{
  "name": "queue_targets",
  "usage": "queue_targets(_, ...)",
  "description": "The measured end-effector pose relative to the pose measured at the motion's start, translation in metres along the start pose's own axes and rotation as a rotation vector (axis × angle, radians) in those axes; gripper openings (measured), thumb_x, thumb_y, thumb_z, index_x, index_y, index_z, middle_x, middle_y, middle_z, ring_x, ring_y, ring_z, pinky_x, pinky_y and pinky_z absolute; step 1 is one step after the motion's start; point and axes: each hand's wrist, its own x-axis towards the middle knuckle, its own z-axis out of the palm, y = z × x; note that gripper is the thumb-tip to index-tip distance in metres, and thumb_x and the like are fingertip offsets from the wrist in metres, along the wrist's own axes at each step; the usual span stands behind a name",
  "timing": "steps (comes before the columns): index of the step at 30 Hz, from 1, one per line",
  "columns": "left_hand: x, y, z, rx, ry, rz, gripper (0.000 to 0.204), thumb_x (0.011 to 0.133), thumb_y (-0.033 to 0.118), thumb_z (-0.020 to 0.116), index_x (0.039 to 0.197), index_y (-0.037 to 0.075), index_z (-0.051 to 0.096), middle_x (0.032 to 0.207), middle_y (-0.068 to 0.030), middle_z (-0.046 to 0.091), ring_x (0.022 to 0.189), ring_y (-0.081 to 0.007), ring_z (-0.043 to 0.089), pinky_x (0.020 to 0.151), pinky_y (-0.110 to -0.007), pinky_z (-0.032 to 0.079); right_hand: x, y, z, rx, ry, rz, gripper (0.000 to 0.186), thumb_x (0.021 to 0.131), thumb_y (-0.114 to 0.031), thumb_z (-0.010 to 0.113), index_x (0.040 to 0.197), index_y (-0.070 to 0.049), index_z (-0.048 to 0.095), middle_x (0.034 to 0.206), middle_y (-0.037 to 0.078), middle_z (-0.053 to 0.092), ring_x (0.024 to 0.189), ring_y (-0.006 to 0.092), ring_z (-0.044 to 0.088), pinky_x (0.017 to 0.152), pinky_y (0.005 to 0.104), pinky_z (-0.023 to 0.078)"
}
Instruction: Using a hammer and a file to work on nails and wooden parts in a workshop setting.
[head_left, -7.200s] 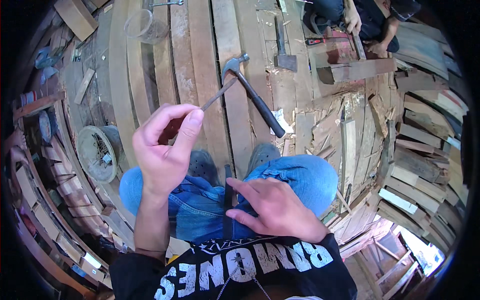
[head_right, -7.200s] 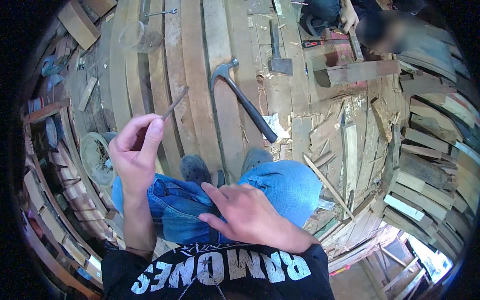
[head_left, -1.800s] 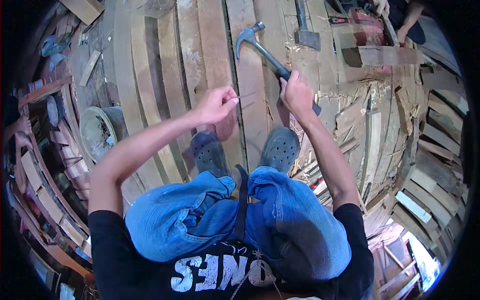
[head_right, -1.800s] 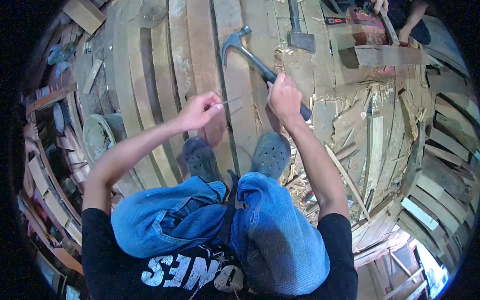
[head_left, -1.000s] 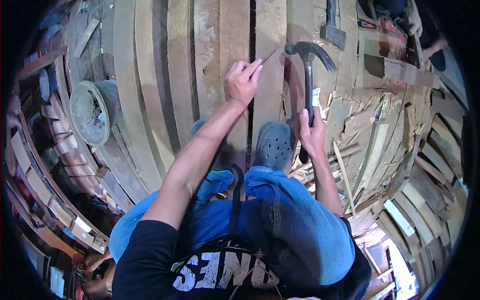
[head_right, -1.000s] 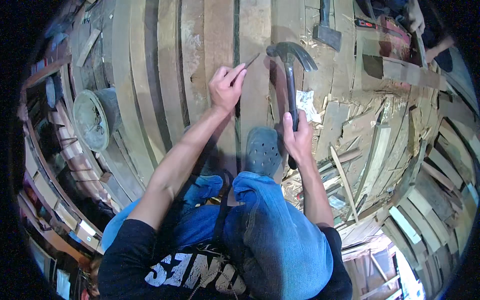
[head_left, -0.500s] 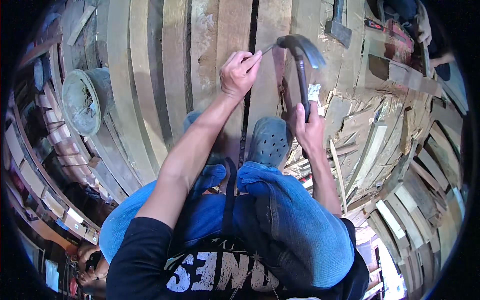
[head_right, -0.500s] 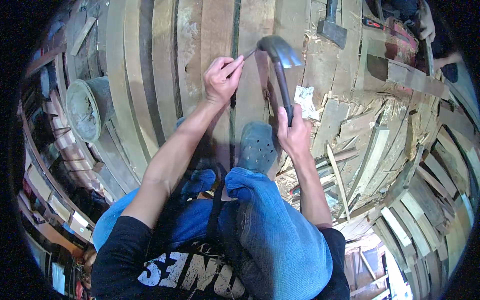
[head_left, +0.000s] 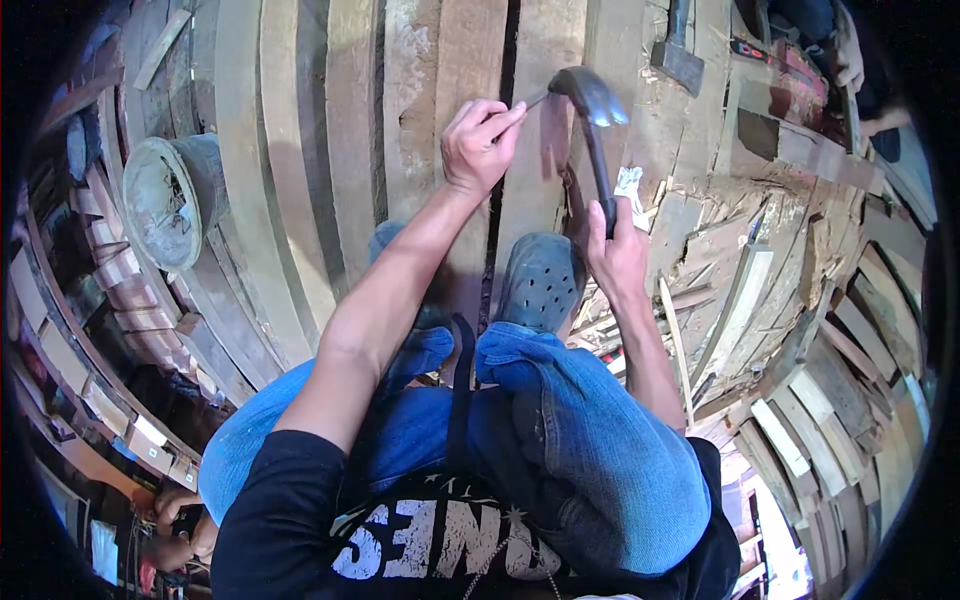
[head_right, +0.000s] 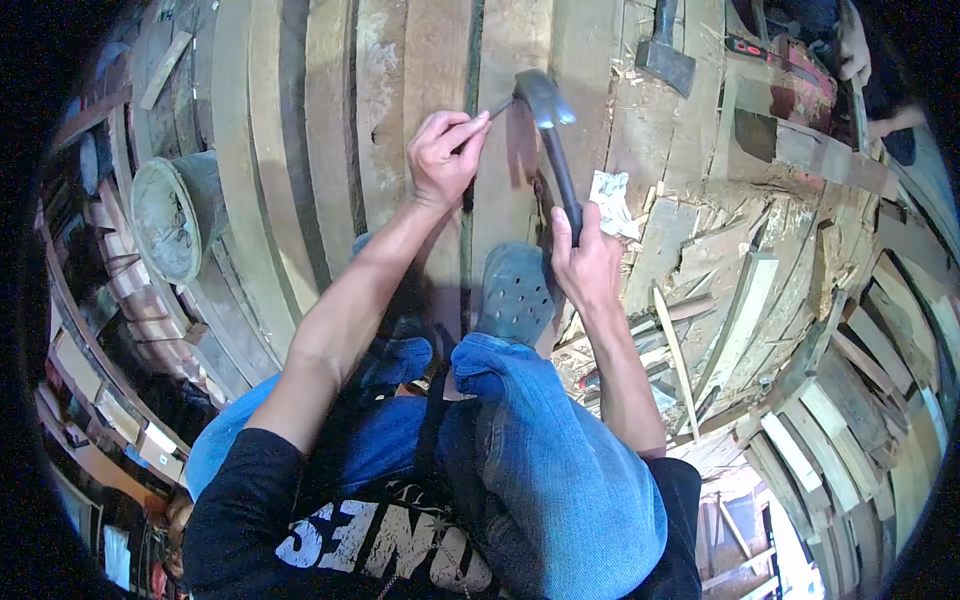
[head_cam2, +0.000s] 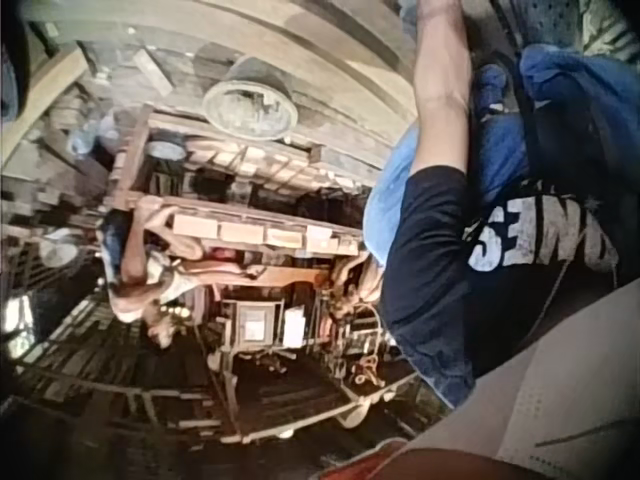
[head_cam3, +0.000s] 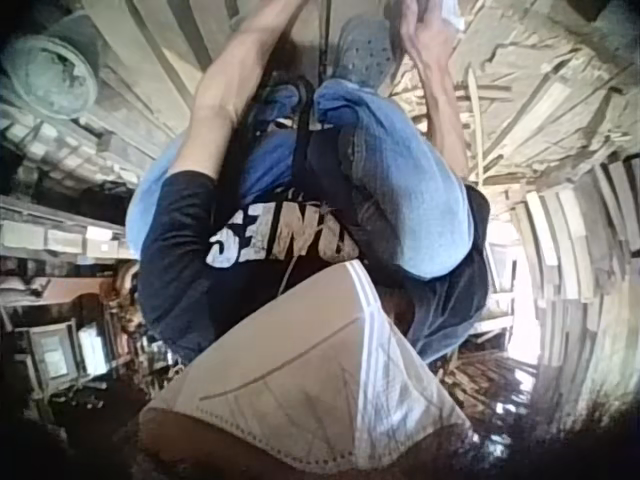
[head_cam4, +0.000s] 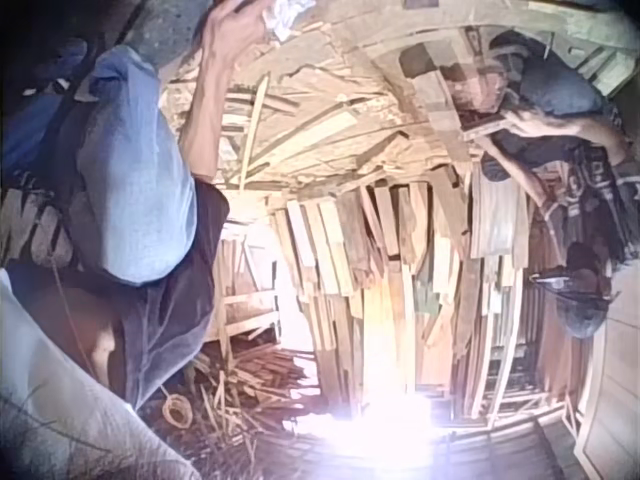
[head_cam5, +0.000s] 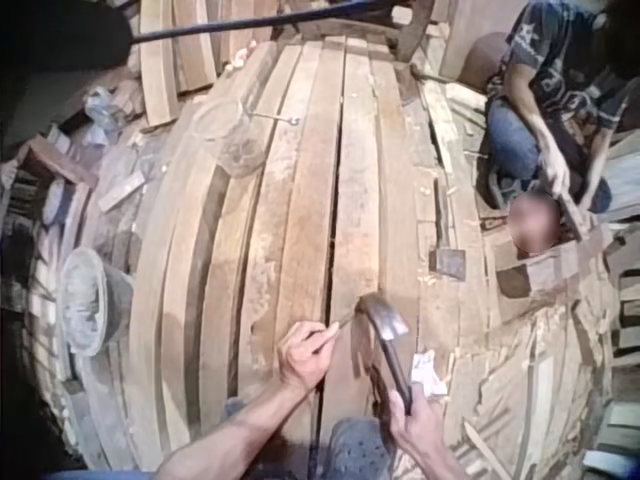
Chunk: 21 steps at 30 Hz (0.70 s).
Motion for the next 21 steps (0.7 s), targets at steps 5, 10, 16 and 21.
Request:
queue_targets(5, 0.001, 0.000, -0.003, 0.004, 0.007, -0.031, 0.036, 0.071, 0.010, 0.080, 0.106, 0.009, 0.072, 0.074, -0.0059, 0.062, 0.067, -0.0194, 0.060, 0.061, -0.031, 0.049, -0.008, -0.001, -0.003, 0.063, 0.051, 0.018, 0.027, 0.096, -0.029, 0.055, 0.096, -0.003, 0.051, 0.052, 0.016, 0.056, 0.044, 0.0324, 0.059, 0.042, 0.0410, 0.043)
queue_targets(10, -0.002, 0.003, -0.008, -0.050, -0.080, -0.202, 0.047, 0.071, 0.011, 0.081, 0.116, 0.009, 0.067, 0.080, -0.0039, 0.064, 0.067, -0.0131, 0.059, 0.059, -0.027, 0.049, -0.012, 0.000, -0.009, 0.075, 0.012, 0.153, 0.029, 0.097, -0.031, 0.053, 0.098, -0.002, 0.053, 0.063, 0.017, 0.061, 0.056, 0.0293, 0.063, 0.053, 0.0404, 0.048)
queue_targets(16, -0.010, -0.001, -0.021, -0.206, -0.089, -0.177, 0.038, 0.075, 0.009, 0.078, 0.111, 0.006, 0.069, 0.085, -0.0073, 0.067, 0.074, -0.0160, 0.065, 0.068, -0.026, 0.052, -0.018, -0.002, -0.002, 0.057, 0.086, 0.099, 0.030, 0.099, -0.033, 0.051, 0.097, -0.003, 0.055, 0.057, 0.006, 0.054, 0.052, 0.0130, 0.051, 0.049, 0.0321, 0.042)
queue_targets(21, -0.016, -0.004, -0.027, -0.132, -0.061, -0.120, 0.016, 0.078, 0.006, 0.075, 0.094, 0.005, 0.074, 0.088, -0.0098, 0.069, 0.078, -0.0207, 0.067, 0.070, -0.029, 0.053, -0.021, -0.003, 0.002, 0.126, 0.026, 0.176, 0.030, 0.099, -0.032, 0.052, 0.097, -0.003, 0.055, 0.057, 0.006, 0.054, 0.052, 0.0132, 0.052, 0.048, 0.0322, 0.042)
